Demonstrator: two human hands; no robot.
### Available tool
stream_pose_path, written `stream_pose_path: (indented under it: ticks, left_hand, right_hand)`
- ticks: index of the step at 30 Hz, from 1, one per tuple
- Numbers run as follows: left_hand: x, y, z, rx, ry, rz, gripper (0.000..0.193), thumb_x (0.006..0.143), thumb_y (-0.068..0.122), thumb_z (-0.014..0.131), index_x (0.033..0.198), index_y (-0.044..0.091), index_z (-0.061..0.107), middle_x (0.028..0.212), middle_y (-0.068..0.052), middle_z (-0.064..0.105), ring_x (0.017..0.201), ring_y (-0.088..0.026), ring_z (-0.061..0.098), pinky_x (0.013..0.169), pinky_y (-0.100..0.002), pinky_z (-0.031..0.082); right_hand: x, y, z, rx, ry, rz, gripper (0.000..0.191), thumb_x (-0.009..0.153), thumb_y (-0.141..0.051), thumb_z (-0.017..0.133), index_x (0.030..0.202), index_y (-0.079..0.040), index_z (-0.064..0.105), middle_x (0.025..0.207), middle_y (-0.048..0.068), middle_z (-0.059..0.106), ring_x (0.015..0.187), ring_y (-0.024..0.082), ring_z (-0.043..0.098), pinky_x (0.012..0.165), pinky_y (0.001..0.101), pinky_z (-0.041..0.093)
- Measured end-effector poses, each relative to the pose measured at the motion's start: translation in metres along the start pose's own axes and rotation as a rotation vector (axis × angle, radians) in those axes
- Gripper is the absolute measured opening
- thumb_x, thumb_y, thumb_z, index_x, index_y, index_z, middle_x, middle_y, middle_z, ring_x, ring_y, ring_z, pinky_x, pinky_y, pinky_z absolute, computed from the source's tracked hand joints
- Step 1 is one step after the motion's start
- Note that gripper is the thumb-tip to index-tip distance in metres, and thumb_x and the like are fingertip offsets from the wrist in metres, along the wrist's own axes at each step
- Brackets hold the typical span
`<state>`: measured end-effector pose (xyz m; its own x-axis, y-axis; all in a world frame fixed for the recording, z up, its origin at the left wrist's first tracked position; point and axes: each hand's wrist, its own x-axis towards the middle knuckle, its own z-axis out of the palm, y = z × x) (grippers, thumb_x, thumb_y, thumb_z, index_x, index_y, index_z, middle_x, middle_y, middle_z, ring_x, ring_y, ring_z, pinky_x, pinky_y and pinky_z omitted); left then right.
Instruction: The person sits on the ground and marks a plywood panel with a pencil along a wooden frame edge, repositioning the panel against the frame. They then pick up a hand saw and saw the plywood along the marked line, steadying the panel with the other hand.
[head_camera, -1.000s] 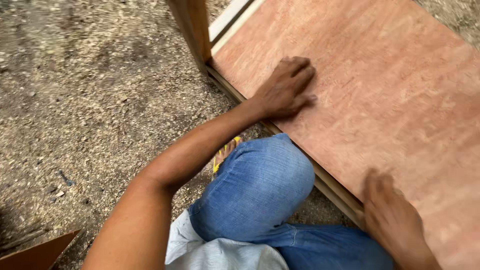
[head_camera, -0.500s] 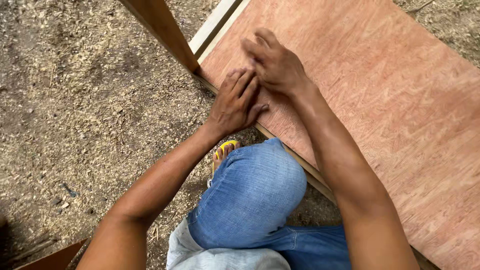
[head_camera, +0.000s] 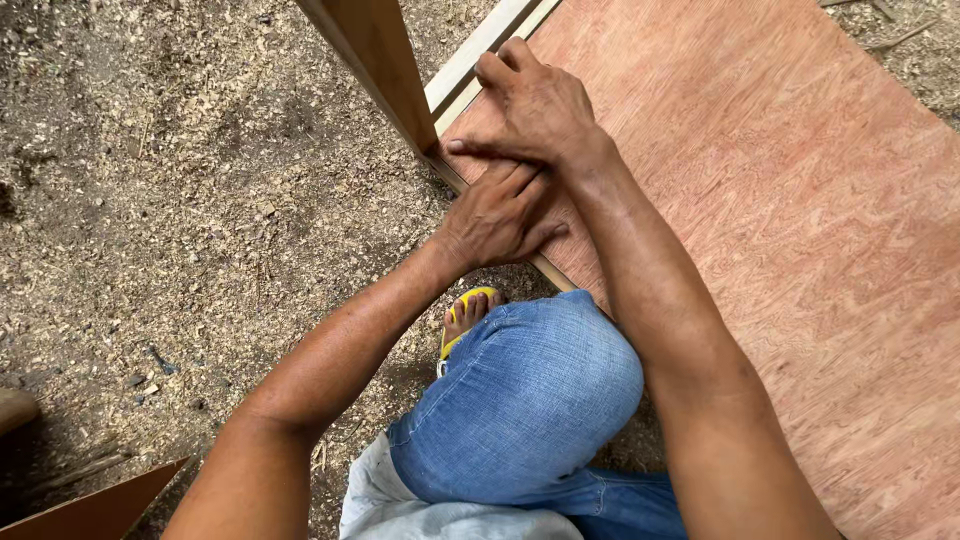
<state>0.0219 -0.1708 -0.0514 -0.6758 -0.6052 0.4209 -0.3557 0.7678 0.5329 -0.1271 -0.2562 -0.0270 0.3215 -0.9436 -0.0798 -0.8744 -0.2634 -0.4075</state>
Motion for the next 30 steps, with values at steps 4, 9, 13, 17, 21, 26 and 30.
stream_pose_path:
  ticks: [4, 9, 13, 17, 21, 26, 30]
  left_hand:
    - [-0.006, 0.002, 0.004, 0.0, 0.042, -0.016, 0.043, 0.097, 0.029, 0.073, 0.12, -0.006, 0.065, 0.117, -0.02, 0.063, 0.11, -0.036, 0.062, 0.1, -0.045, 0.052]
    - [-0.006, -0.003, 0.003, -0.004, 0.061, 0.003, 0.019, 0.093, 0.016, 0.074, 0.102, -0.001, 0.07, 0.1, -0.016, 0.067, 0.096, -0.034, 0.065, 0.092, -0.042, 0.053]
    - [-0.004, -0.012, -0.002, 0.06, 0.184, 0.093, 0.021, 0.088, 0.016, 0.072, 0.102, 0.0, 0.069, 0.104, -0.017, 0.068, 0.101, -0.035, 0.067, 0.097, -0.04, 0.054]
    - [-0.005, -0.017, 0.0, 0.081, 0.207, 0.141, 0.022, 0.091, 0.015, 0.071, 0.105, -0.001, 0.069, 0.106, -0.016, 0.068, 0.105, -0.031, 0.068, 0.099, -0.038, 0.056]
    - [-0.009, -0.021, 0.006, 0.026, 0.157, 0.111, 0.015, 0.088, 0.014, 0.075, 0.098, 0.002, 0.073, 0.093, -0.012, 0.067, 0.089, -0.029, 0.066, 0.087, -0.038, 0.055]
    - [-0.014, -0.026, 0.012, 0.047, 0.198, 0.1, 0.016, 0.084, 0.017, 0.076, 0.094, 0.005, 0.073, 0.092, -0.011, 0.067, 0.09, -0.029, 0.066, 0.089, -0.039, 0.055]
    - [-0.016, -0.03, 0.018, 0.053, 0.176, 0.121, 0.018, 0.082, 0.02, 0.077, 0.093, 0.006, 0.074, 0.09, -0.011, 0.068, 0.088, -0.028, 0.067, 0.086, -0.039, 0.054]
  right_hand:
    - [-0.007, -0.001, 0.013, 0.06, 0.117, -0.031, 0.092, 0.066, -0.079, 0.085, 0.123, -0.011, 0.061, 0.118, 0.013, 0.056, 0.097, 0.036, 0.07, 0.078, 0.0499, 0.057]
    - [-0.014, -0.006, 0.032, 0.555, 0.321, -0.005, 0.039, 0.103, -0.052, 0.064, 0.101, -0.014, 0.064, 0.124, 0.011, 0.057, 0.081, 0.02, 0.067, 0.077, 0.0397, 0.06]
    - [-0.007, -0.004, 0.042, 1.37, 0.3, 0.012, 0.035, 0.111, -0.046, 0.058, 0.111, -0.011, 0.057, 0.093, 0.002, 0.067, 0.082, 0.008, 0.059, 0.075, 0.0279, 0.049]
    - [-0.004, 0.0, 0.044, 1.516, 0.014, 0.071, 0.021, 0.109, -0.027, 0.061, 0.101, -0.008, 0.06, 0.083, 0.0, 0.059, 0.068, 0.007, 0.052, 0.059, 0.0269, 0.045]
    - [-0.011, 0.0, 0.038, 0.919, 0.062, -0.2, 0.012, 0.096, -0.012, 0.069, 0.106, -0.006, 0.064, 0.092, 0.001, 0.067, 0.082, 0.009, 0.063, 0.074, 0.029, 0.056]
    - [-0.01, -0.008, 0.026, 0.756, 0.059, -0.128, 0.013, 0.087, -0.013, 0.07, 0.098, -0.006, 0.066, 0.084, 0.002, 0.069, 0.075, 0.01, 0.066, 0.069, 0.0269, 0.056]
    - [-0.012, -0.015, 0.021, 0.761, 0.084, -0.113, 0.012, 0.088, -0.013, 0.072, 0.096, -0.007, 0.066, 0.08, 0.004, 0.069, 0.074, 0.011, 0.068, 0.067, 0.0279, 0.057]
